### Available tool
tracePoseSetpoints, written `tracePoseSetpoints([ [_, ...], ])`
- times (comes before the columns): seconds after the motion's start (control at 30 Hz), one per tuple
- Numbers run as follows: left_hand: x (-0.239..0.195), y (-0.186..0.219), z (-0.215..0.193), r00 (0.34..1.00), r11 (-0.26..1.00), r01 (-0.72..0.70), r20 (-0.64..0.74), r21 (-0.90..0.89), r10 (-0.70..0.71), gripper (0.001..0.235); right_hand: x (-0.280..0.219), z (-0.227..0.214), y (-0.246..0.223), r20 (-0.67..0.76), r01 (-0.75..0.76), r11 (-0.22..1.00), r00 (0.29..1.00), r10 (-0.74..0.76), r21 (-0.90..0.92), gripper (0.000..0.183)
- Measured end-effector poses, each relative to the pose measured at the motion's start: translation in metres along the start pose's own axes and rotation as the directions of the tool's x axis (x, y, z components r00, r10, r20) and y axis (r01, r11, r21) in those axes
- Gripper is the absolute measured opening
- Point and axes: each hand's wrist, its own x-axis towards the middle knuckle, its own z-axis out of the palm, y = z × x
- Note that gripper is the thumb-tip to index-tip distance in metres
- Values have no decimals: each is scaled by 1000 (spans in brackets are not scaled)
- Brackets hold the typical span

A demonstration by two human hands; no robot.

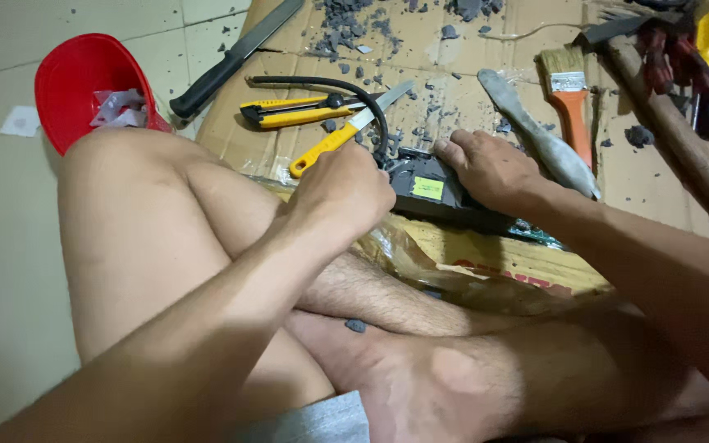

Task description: The person sits on the floor and uses a screwdriver to remove screws from a black electronic device. They then pry open the casing and remove internal components, including a circuit board, while various tools and debris are scattered on the cardboard surface.

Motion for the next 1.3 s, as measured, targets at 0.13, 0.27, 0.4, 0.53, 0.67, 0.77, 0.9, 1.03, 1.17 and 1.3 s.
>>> tracePoseSetpoints([
  [0.13,5,-1,0,1000,999,-23,-7,22,23,44,1,-1,1,0,4,1000,1000,-4,15,63],
  [0.27,6,-1,1,999,998,-40,-22,50,41,43,2,1,2,-4,-3,1000,1000,3,15,61],
  [0.4,8,4,-5,998,995,-49,-36,87,52,34,-7,-1,-6,-38,-3,1000,999,3,2,59],
  [0.53,32,-2,-21,997,976,-74,5,207,74,34,-27,0,-18,-79,-27,985,997,14,-171,55],
  [0.67,73,-8,-31,995,947,-100,21,305,98,21,-28,12,-14,-182,-14,965,983,-36,-263,54],
  [0.77,69,3,-45,994,961,-85,82,263,66,21,-33,12,-20,-215,-27,957,976,-37,-289,56],
  [0.9,66,20,-52,980,989,-15,198,149,-15,21,-34,9,-23,-206,-36,953,978,-28,-300,54],
  [1.03,91,28,-50,957,968,-47,290,247,-28,30,-36,7,-26,-211,-50,956,977,-13,-290,53],
  [1.17,99,59,-58,890,874,-111,439,473,-125,30,-35,5,-31,-220,-47,951,975,-22,-305,49],
  [1.3,97,87,-55,856,638,-291,491,713,-158,21,-33,-3,-35,-159,-59,964,987,18,-258,48],
])
